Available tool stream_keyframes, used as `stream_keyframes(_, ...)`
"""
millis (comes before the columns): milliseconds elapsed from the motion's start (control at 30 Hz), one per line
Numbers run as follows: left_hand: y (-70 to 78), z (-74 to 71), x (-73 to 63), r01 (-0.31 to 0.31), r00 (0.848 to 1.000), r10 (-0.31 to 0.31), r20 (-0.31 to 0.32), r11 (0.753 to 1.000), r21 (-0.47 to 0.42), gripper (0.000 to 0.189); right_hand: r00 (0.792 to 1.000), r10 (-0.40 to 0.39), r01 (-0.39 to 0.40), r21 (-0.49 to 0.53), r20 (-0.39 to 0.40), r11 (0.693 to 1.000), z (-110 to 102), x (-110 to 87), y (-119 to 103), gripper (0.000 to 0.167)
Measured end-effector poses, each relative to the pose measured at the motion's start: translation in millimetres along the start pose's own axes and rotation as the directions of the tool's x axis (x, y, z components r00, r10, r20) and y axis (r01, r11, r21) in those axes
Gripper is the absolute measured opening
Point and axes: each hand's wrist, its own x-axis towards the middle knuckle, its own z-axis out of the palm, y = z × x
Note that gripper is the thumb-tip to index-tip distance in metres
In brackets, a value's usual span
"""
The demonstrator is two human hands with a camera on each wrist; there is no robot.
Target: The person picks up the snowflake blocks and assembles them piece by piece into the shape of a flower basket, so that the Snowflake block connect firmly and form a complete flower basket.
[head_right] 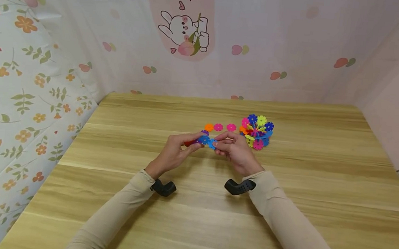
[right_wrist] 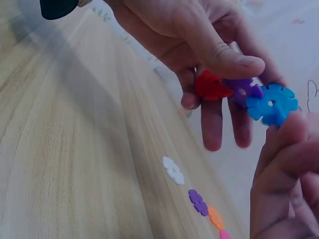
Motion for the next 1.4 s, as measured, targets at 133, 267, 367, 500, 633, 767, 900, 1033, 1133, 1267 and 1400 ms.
stream_keyframes(133, -1.4, 0.5, -2.1, 0.006, 1.000, -0.006, 0.012, 1.000, -0.028, 0.039, 1.000, 0.010, -0.010, -0.016, -0.027, 1.000, 2.8, 2.6, 1.7, 0.016)
stream_keyframes(267, -1.9, -0.8, -3.6, 0.023, 1.000, -0.022, 0.015, 0.999, -0.025, 0.040, 1.000, 0.012, -0.012, -0.012, -0.021, 1.000, 4.9, 4.2, 3.1, 0.014)
stream_keyframes(367, -2.6, -3.0, -2.7, 0.027, 0.999, -0.027, 0.028, 1.000, 0.002, 0.039, 1.000, 0.012, -0.012, -0.010, -0.009, 1.000, 3.4, 4.1, 3.4, 0.014)
stream_keyframes(500, -5.4, -8.8, -3.7, 0.061, 0.998, -0.061, 0.019, 0.998, -0.013, 0.034, 1.000, 0.018, -0.018, -0.105, -0.002, 0.994, -2.5, 9.2, 3.8, 0.025)
stream_keyframes(633, -8.9, -15.6, -8.1, 0.106, 0.994, -0.105, 0.016, 0.990, -0.095, 0.032, 0.999, -0.027, 0.009, -0.436, -0.036, 0.900, -6.4, 24.7, 1.9, 0.030)
stream_keyframes(767, -10.0, -16.9, -11.1, 0.134, 0.991, -0.130, 0.037, 0.982, -0.131, 0.032, 0.989, -0.145, 0.082, -0.796, -0.007, 0.599, -4.2, 45.5, -0.5, 0.025)
stream_keyframes(900, -7.3, -14.1, -11.2, 0.143, 0.989, -0.136, 0.062, 0.983, -0.113, 0.032, 0.964, -0.265, 0.107, -0.947, 0.024, 0.302, -3.8, 62.8, 1.0, 0.025)
stream_keyframes(1033, -4.5, -14.6, -12.4, 0.148, 0.986, -0.141, 0.084, 0.986, -0.074, 0.032, 0.956, -0.293, 0.026, -0.989, -0.018, 0.144, -2.4, 75.3, 2.9, 0.027)
stream_keyframes(1133, -4.1, -15.6, -13.9, 0.147, 0.986, -0.142, 0.093, 0.988, -0.054, 0.032, 0.960, -0.277, -0.014, -0.998, -0.032, 0.068, -1.4, 82.5, 4.7, 0.024)
stream_keyframes(1267, -4.3, -16.6, -14.1, 0.138, 0.987, -0.133, 0.091, 0.989, -0.045, 0.032, 0.962, -0.274, -0.002, -0.999, -0.012, 0.037, -1.2, 86.3, 4.4, 0.013)
stream_keyframes(1400, -4.3, -16.7, -11.5, 0.136, 0.987, -0.131, 0.088, 0.989, -0.061, 0.030, 0.969, -0.247, 0.021, -0.990, -0.015, 0.142, -3.3, 79.4, -1.6, 0.012)
